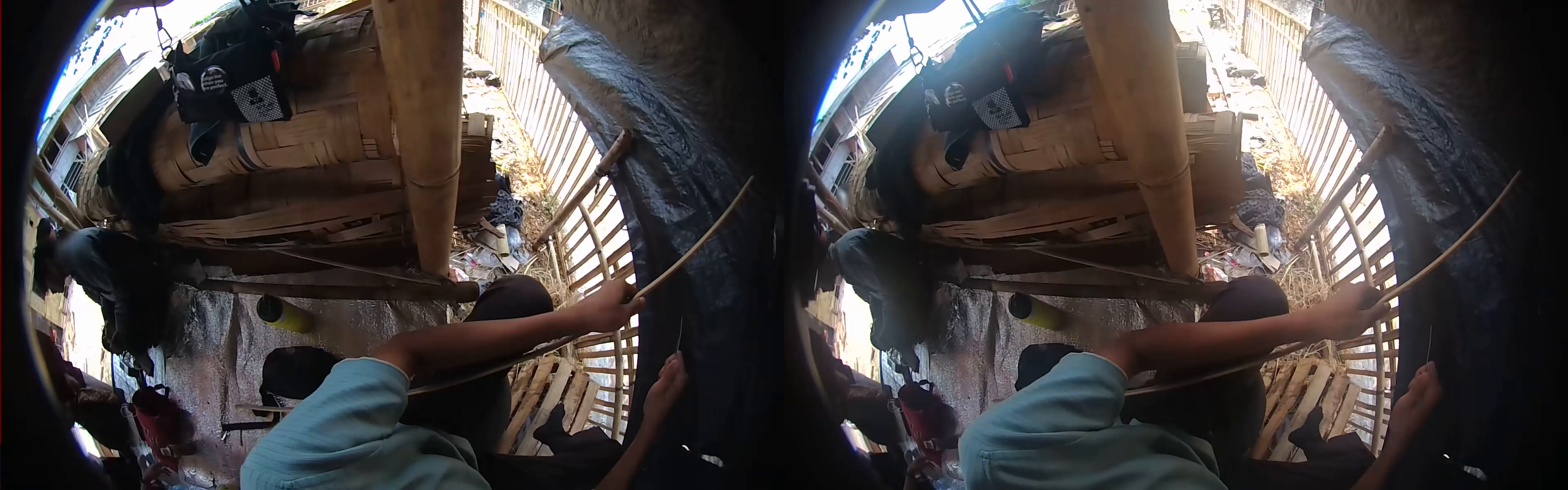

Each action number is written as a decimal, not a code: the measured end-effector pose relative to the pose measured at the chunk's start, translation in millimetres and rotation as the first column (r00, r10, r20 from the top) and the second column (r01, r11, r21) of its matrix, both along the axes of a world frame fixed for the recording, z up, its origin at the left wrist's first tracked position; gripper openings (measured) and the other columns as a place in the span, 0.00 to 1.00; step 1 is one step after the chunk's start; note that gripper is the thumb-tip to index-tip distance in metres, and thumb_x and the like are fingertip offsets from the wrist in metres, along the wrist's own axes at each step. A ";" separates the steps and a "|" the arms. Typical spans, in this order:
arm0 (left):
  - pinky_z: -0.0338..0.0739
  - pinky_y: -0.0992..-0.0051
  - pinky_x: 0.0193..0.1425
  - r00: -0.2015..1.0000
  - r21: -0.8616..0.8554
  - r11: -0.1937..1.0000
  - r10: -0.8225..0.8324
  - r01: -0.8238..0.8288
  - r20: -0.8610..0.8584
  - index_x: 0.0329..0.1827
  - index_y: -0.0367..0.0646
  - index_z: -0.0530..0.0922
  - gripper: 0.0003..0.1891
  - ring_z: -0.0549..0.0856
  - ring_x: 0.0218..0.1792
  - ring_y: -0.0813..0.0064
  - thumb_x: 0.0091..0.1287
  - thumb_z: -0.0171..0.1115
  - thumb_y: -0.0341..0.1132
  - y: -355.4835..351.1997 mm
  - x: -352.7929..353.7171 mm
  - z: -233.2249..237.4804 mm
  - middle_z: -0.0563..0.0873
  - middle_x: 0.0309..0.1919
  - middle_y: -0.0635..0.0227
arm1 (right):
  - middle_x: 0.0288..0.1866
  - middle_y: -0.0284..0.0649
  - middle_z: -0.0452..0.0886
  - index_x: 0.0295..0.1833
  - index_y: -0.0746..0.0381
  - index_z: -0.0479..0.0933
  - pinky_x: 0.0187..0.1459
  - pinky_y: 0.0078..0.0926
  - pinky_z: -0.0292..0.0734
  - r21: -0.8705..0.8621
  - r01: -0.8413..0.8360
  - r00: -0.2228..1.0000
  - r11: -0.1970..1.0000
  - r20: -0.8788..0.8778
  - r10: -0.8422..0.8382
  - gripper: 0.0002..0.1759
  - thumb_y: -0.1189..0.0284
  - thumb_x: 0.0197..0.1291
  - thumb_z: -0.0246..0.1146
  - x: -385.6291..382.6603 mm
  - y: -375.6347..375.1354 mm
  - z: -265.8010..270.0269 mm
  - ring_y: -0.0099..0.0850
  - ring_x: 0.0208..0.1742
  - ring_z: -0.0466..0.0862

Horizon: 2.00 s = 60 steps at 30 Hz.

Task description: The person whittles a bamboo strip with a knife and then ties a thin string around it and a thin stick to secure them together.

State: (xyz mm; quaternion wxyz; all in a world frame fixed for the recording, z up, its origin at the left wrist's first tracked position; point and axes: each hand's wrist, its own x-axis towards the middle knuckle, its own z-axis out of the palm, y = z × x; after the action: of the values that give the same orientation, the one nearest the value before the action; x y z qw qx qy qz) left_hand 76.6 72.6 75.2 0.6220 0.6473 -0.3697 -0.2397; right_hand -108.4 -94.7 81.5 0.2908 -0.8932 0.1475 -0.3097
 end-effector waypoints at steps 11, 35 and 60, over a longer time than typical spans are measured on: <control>0.74 0.55 0.45 0.991 -0.021 1.000 -0.014 0.012 -0.132 0.34 0.29 0.77 0.16 0.80 0.38 0.45 0.68 0.52 0.38 -35.3 -7.5 -43.4 0.79 0.33 0.42 | 0.20 0.41 0.62 0.35 0.73 0.66 0.28 0.36 0.58 -0.266 -0.041 0.969 0.963 -0.246 -0.026 0.23 0.62 0.74 0.43 60.7 13.1 21.6 0.32 0.23 0.62; 0.69 0.75 0.29 0.911 0.117 0.986 -0.060 0.118 -0.408 0.66 0.34 0.68 0.21 0.73 0.23 0.81 0.72 0.52 0.34 15.9 53.9 -23.7 0.73 0.19 0.61 | 0.20 0.26 0.51 0.25 0.56 0.54 0.23 0.22 0.43 0.548 -0.057 0.998 0.834 0.060 0.029 0.37 0.31 0.61 0.35 141.3 -6.3 -57.8 0.19 0.19 0.50; 0.62 0.80 0.27 0.960 0.158 0.980 -0.075 0.121 -0.271 0.44 0.36 0.73 0.13 0.68 0.25 0.86 0.75 0.47 0.39 3.4 39.5 -31.0 0.72 0.24 0.75 | 0.15 0.42 0.75 0.24 0.61 0.73 0.21 0.35 0.70 -0.147 -0.143 0.950 0.979 -0.297 0.095 0.24 0.53 0.62 0.60 145.8 28.5 8.8 0.41 0.19 0.80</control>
State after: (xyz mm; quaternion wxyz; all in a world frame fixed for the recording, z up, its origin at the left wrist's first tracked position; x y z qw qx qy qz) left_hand 116.1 76.1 44.2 0.5943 0.6420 -0.2931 -0.3857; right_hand 37.4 -66.1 90.3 0.2087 -0.9572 0.1076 -0.1692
